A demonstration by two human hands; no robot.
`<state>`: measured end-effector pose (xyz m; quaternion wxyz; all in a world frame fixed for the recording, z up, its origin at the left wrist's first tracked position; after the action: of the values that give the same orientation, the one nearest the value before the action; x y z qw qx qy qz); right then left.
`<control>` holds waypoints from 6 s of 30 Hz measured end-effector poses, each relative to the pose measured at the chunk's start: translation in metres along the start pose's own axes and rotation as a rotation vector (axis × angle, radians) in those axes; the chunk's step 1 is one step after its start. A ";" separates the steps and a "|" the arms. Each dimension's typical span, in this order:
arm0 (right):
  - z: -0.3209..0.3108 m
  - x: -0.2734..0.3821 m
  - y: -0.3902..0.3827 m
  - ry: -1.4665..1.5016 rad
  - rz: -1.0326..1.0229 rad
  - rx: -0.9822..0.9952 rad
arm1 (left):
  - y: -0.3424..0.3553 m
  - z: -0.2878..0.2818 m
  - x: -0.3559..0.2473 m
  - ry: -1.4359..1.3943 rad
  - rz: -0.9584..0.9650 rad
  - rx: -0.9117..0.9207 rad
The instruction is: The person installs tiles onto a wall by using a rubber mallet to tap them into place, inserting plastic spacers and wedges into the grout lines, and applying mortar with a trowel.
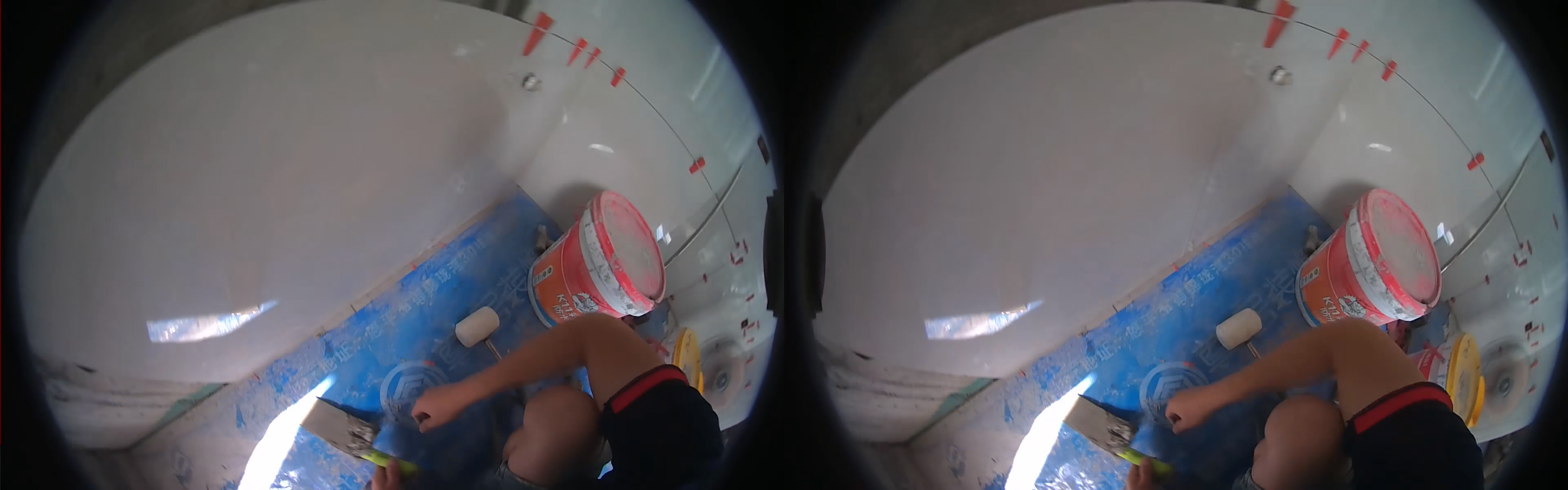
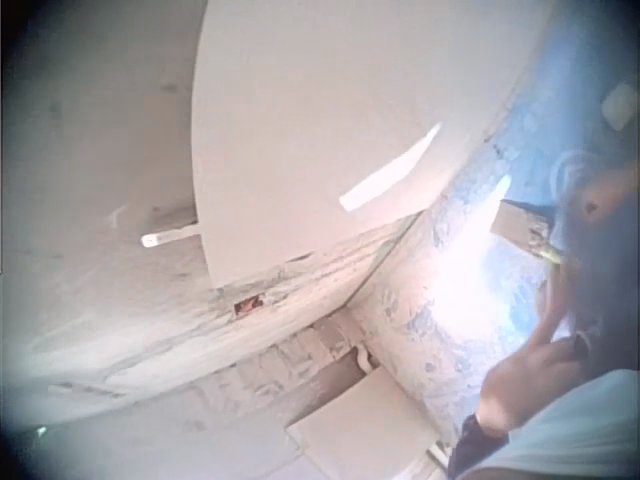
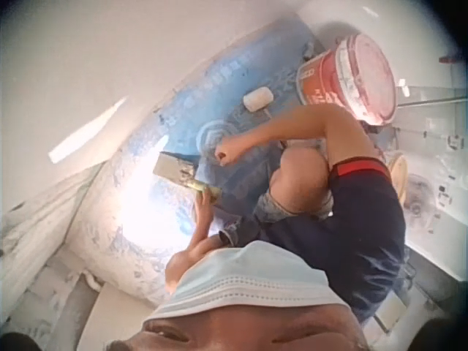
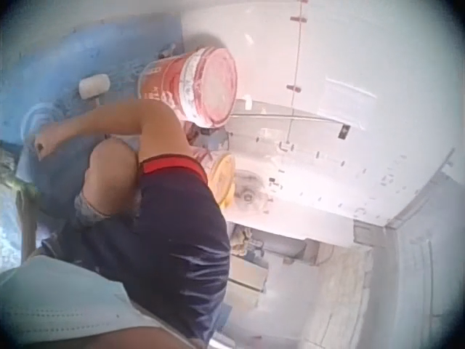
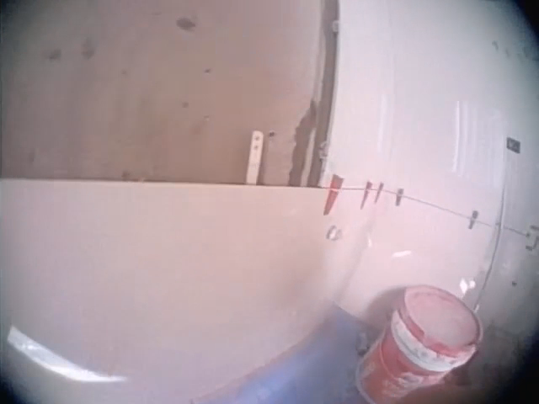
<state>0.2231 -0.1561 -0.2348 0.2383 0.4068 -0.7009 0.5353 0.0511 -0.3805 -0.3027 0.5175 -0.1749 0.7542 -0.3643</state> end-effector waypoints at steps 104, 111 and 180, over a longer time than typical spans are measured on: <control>0.087 -0.024 -0.010 0.417 0.025 -0.442 | 0.012 -0.094 -0.160 -0.379 -0.267 -0.239; 0.056 -0.005 -0.057 0.916 0.011 -0.479 | -0.005 -0.151 -0.266 0.096 -0.047 -0.295; -0.200 -0.206 -0.014 0.129 0.248 -1.733 | 0.157 0.015 -0.192 -0.466 0.073 -0.381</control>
<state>0.3289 0.0961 -0.3225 0.4428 -0.0276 -0.8850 -0.1414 0.1597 -0.1574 -0.2950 0.6473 -0.3204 0.6758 -0.1473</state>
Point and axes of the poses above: each hand's wrist, its own y-axis towards the middle knuckle, its own z-axis out of the palm, x = y × z, the point moved 4 cm from there along y, towards the middle knuckle, and after that the axes turned 3 degrees about -z, right-handed, at the moved point
